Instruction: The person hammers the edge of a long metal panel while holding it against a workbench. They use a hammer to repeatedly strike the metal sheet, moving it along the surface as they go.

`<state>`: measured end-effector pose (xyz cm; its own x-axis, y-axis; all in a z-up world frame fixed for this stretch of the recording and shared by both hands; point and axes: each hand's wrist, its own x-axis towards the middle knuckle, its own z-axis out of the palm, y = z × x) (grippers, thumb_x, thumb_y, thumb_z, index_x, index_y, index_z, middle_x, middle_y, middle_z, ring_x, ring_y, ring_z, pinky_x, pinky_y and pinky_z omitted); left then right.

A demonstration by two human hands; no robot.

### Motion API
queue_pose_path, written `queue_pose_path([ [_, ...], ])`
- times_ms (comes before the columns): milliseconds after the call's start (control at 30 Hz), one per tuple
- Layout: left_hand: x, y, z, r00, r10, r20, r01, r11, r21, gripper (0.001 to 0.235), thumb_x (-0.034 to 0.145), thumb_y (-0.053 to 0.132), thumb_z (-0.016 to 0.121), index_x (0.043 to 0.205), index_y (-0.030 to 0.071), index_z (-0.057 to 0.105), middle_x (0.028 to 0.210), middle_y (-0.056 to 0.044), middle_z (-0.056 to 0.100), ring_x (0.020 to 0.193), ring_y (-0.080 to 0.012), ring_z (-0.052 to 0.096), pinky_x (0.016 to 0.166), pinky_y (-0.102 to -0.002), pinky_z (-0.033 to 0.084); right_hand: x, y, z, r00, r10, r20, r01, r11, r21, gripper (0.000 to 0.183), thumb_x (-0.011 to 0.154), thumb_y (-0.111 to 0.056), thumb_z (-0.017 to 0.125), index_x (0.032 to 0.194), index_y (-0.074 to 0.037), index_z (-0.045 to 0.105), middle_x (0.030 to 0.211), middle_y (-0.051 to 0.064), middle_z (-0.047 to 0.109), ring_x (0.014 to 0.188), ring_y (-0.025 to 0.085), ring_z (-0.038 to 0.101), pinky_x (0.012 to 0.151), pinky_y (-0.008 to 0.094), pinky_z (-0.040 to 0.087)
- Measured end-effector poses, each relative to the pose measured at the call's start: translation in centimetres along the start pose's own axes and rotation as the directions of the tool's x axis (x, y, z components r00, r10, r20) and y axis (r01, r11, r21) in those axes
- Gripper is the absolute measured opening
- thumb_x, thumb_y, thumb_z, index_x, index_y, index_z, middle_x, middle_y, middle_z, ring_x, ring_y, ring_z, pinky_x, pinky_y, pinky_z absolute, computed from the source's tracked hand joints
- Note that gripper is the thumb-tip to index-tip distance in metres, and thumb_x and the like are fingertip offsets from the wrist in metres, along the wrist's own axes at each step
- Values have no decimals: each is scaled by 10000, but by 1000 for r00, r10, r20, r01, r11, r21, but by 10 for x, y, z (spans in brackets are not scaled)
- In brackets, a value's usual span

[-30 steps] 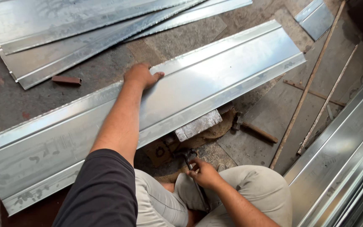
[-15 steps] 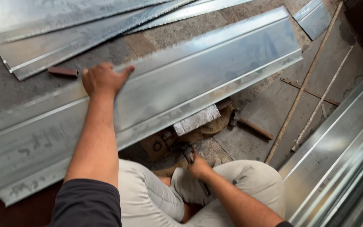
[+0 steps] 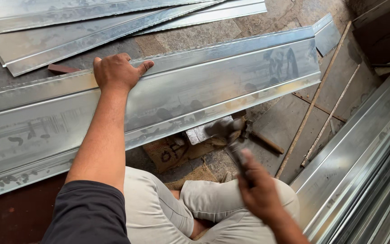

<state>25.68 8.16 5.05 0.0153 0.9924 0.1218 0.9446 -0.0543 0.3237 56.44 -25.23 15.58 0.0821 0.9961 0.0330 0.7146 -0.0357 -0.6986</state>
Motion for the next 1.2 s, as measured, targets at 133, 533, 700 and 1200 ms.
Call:
queue_pose_path([
  [133, -1, 1, -3, 1000, 11, 6, -11, 1000, 11, 827, 776, 924, 582, 606, 120, 681, 510, -36, 568, 472, -217, 510, 734, -422, 408, 17, -30, -88, 737, -496, -458, 434, 868, -242, 454, 916, -34, 693, 1335, -96, 528, 1113, 152, 655, 938, 200, 667, 764, 319, 556],
  [533, 1, -7, 6, 1000, 1, -15, -1, 1000, -17, 818, 799, 916, 629, 595, 125, 673, 531, -58, 599, 490, -241, 540, 803, -448, 425, 31, 76, 67, 997, 65, -39, -69, 993, -94, 573, 922, -90, 679, 1476, -59, 535, 989, 153, 715, 815, 197, 689, 741, 317, 552],
  [700, -12, -19, 19, 1000, 1, 2, -1, 1000, -2, 867, 789, 957, 611, 687, 107, 744, 591, -92, 637, 547, -264, 573, 752, -433, 438, 36, 86, 3, 886, -169, -431, 259, 953, 159, 267, 1086, -120, 667, 1333, -30, 620, 1136, 95, 679, 1020, 177, 663, 941, 300, 557],
  [1200, -2, -49, 3, 996, -74, 51, 73, 997, 13, 879, 734, 989, 601, 901, 152, 815, 720, -92, 728, 681, -276, 670, 754, -444, 509, 31, 72, 64, 956, 161, -247, -163, 987, 12, 527, 927, -103, 786, 1427, -67, 625, 876, 137, 693, 747, 154, 631, 683, 284, 526],
])
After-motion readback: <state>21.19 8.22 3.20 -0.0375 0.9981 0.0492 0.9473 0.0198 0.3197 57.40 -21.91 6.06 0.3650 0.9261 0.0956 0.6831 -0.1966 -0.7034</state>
